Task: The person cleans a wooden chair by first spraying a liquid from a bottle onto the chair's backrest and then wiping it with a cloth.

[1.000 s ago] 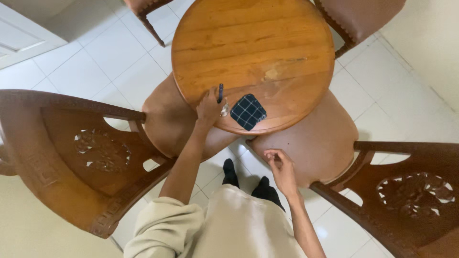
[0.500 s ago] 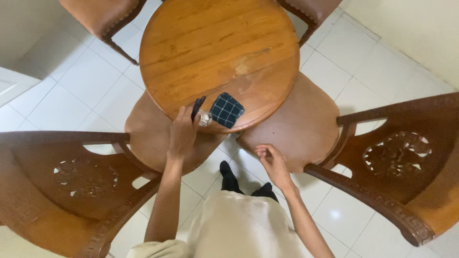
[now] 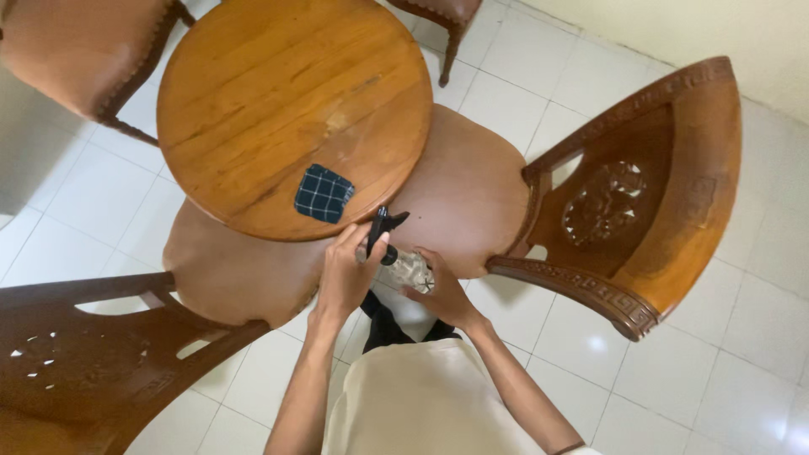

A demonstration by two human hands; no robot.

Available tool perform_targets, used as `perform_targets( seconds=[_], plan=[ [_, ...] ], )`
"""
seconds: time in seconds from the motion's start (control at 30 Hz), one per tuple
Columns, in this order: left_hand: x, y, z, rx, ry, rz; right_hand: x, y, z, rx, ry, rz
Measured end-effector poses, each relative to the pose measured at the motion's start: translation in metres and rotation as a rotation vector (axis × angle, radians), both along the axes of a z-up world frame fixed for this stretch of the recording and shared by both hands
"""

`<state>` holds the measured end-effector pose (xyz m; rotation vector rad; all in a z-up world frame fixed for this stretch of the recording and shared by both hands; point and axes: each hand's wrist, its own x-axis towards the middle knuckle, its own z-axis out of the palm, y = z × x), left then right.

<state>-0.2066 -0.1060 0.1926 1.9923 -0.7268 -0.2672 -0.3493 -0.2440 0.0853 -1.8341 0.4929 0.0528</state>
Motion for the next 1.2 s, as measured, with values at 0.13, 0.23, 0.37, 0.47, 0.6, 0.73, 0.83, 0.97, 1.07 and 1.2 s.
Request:
perform_targets(
  seconds=[0.13, 0.23, 0.37, 0.47, 0.6, 0.73, 0.83, 0.97, 1.07, 1.2],
  plan=[
    [-0.032, -0.034, 0.004, -0.095, 0.251, -0.092, -0.041, -0.012, 0.007, 0.045, -0.029, -0.08],
    [-0.06, -0.057, 0.002, -0.234, 0.18, -0.306, -0.065, -0.015, 0.009, 0.114, -0.066, -0.149],
    [-0.097, -0.086, -0.015, -0.322, 0.326, -0.373, -0.094, -0.016, 0.01, 0.097, -0.045, -0.181],
    [-0.113, -0.103, -0.026, -0.326, 0.347, -0.328, -0.11, -0.013, 0.005, 0.142, -0.104, -0.247],
    [-0.129, -0.123, -0.024, -0.33, 0.432, -0.378, -0.126, -0.016, 0.012, 0.168, -0.012, -0.305],
    [-0.135, -0.134, -0.008, -0.308, 0.673, -0.411, -0.151, -0.028, 0.039, 0.135, -0.028, -0.241],
    [-0.131, -0.132, 0.006, -0.036, 0.424, -0.54, -0.18, -0.045, 0.061, -0.024, -0.074, -0.238],
    [-0.137, -0.126, 0.013, -0.028, 0.268, -0.647, -0.228, -0.072, 0.081, 0.105, 0.141, -0.331],
    [-0.142, -0.126, 0.009, 0.007, 0.255, -0.754, -0.256, -0.086, 0.082, 0.055, 0.07, -0.472],
    [-0.146, -0.134, 0.005, 0.13, 0.304, -0.709, -0.275, -0.094, 0.076, 0.071, -0.017, -0.668]
  ],
)
